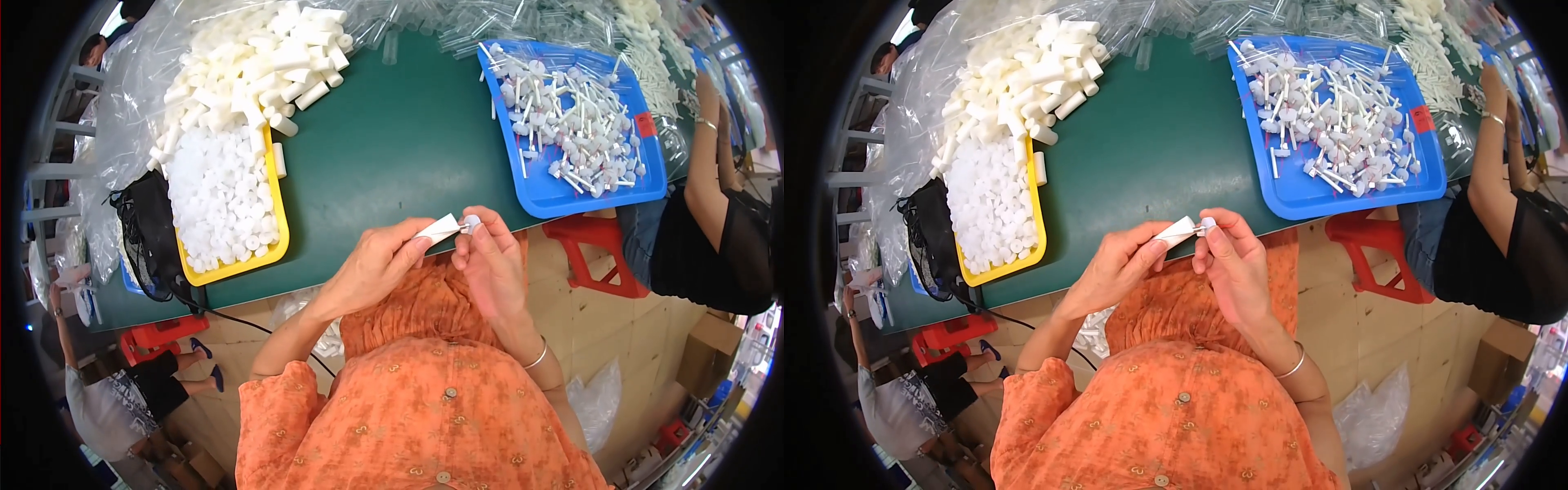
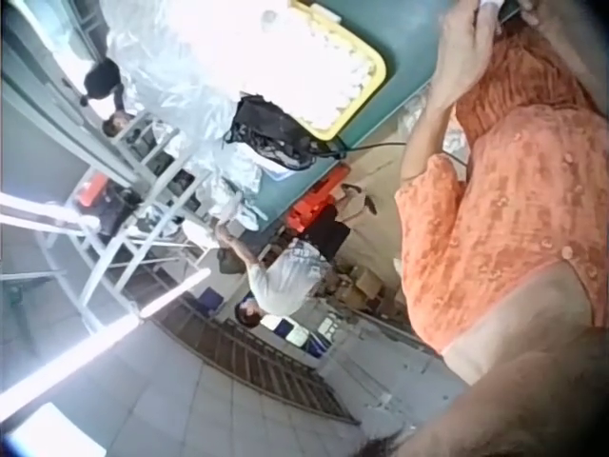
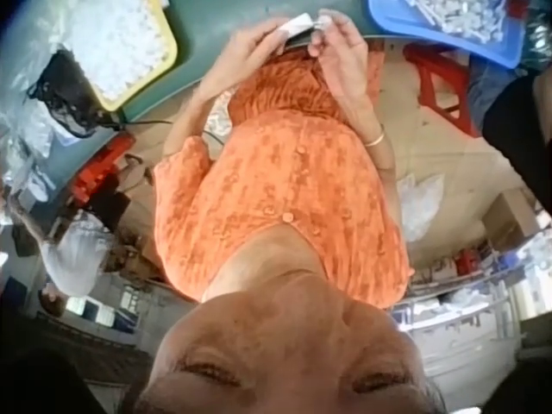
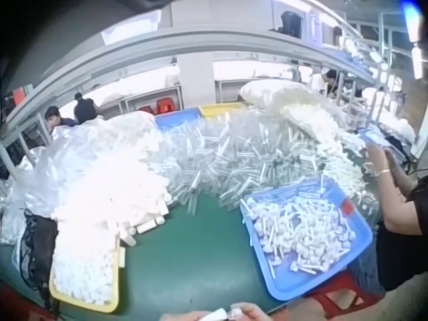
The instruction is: Assembling small plastic components by inserting white cylindrical filters into clear plastic tubes.
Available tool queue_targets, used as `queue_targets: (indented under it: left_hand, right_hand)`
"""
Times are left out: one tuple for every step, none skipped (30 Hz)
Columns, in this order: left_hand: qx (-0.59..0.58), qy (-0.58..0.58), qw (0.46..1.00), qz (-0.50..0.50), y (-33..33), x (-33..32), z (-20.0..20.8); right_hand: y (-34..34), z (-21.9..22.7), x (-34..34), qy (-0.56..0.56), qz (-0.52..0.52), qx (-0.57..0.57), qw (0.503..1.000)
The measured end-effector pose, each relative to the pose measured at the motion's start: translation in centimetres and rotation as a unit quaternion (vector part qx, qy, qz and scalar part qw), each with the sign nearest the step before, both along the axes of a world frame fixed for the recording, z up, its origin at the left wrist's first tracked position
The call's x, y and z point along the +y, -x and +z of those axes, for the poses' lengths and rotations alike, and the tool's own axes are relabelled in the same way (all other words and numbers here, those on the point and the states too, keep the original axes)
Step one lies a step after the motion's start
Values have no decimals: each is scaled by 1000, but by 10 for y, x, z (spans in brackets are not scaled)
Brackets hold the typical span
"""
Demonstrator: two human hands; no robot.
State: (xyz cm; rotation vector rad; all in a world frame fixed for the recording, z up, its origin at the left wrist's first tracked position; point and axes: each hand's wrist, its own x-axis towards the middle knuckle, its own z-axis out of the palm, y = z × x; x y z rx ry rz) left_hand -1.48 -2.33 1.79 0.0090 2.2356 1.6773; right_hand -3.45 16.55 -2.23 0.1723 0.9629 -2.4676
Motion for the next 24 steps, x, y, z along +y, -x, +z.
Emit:
queue_targets:
  left_hand:
    - [3, 13, 1000, -10, 0, 0, 1]
    - [2, 14, 1000, -10, 0, 0, 1]
    - [45, 25, 999, -7, -1, 2, 1]
    - [88, 35, 995, -5, -2, 3, 1]
    - [88, 35, 996, -6, -3, 5, 1]
    - [135, 60, 989, 2, -5, 7, 0]
    - [182, 85, 980, 10, -6, 8, 0]
    - [182, 85, 980, 9, -7, 9, 1]
    - [196, 120, 973, 3, -7, 9, 2]
    - [210, 154, 965, -4, -7, 9, 2]
    - [210, 155, 965, -3, -7, 8, 0]
    - [238, 170, 956, -2, -7, 6, -4]
    - [266, 185, 946, -2, -8, 5, -7]
    - [266, 185, 946, -3, -8, 4, -9]
    - [281, 188, 941, -4, -8, 4, -10]
    - [296, 191, 936, -5, -8, 4, -11]
    - [296, 190, 936, -6, -8, 4, -11]
    - [302, 211, 929, -13, -9, 4, -10]
    - [309, 232, 922, -20, -9, 4, -10]
    - [308, 231, 923, -20, -9, 5, -10]
    - [310, 232, 922, -25, -9, 5, -10]
    - [312, 232, 921, -30, -9, 6, -10]
    - [312, 232, 921, -30, -9, 7, -9]
    - [283, 188, 940, -24, -9, 7, -8]
  right_hand:
    - [0, 1, 0, 0, -1, -1, 1000]
    - [0, 2, -1, -9, -5, -1, 1000]
    - [0, 2, -1, -18, -9, -1, 1000]
    - [-1, 2, -2, -17, -9, -2, 1000]
    - [-2, 2, -4, -21, -6, -10, 1000]
    - [-2, 1, -4, -25, -2, -18, 1000]
    - [-3, 0, -3, -25, -4, -18, 1000]
    - [-3, -3, -3, -29, 1, -12, 999]
    - [-4, -4, -2, -34, 5, -6, 999]
    - [-3, -3, -2, -34, 4, -7, 999]
    - [-2, -1, -2, -44, 1, -2, 999]
    - [-2, 1, -2, -55, -1, 3, 998]
    - [-1, -1, -1, -54, -1, 3, 999]
    - [-1, -5, 2, -61, 3, 16, 998]
    - [-1, -7, 3, -68, 7, 28, 997]
    - [-1, -7, 3, -68, 7, 28, 997]
    - [-1, -7, 2, -72, 5, 36, 997]
    - [-2, -8, 2, -77, 4, 44, 996]
    - [-2, -9, 1, -77, 3, 43, 996]
    - [-2, -10, -1, -76, -6, 51, 996]
    - [-3, -10, -2, -74, -15, 59, 995]
    - [-2, -9, -2, -75, -16, 58, 995]
    - [-1, -6, -2, -76, -11, 57, 995]
    - [0, -5, -3, -77, -7, 56, 995]
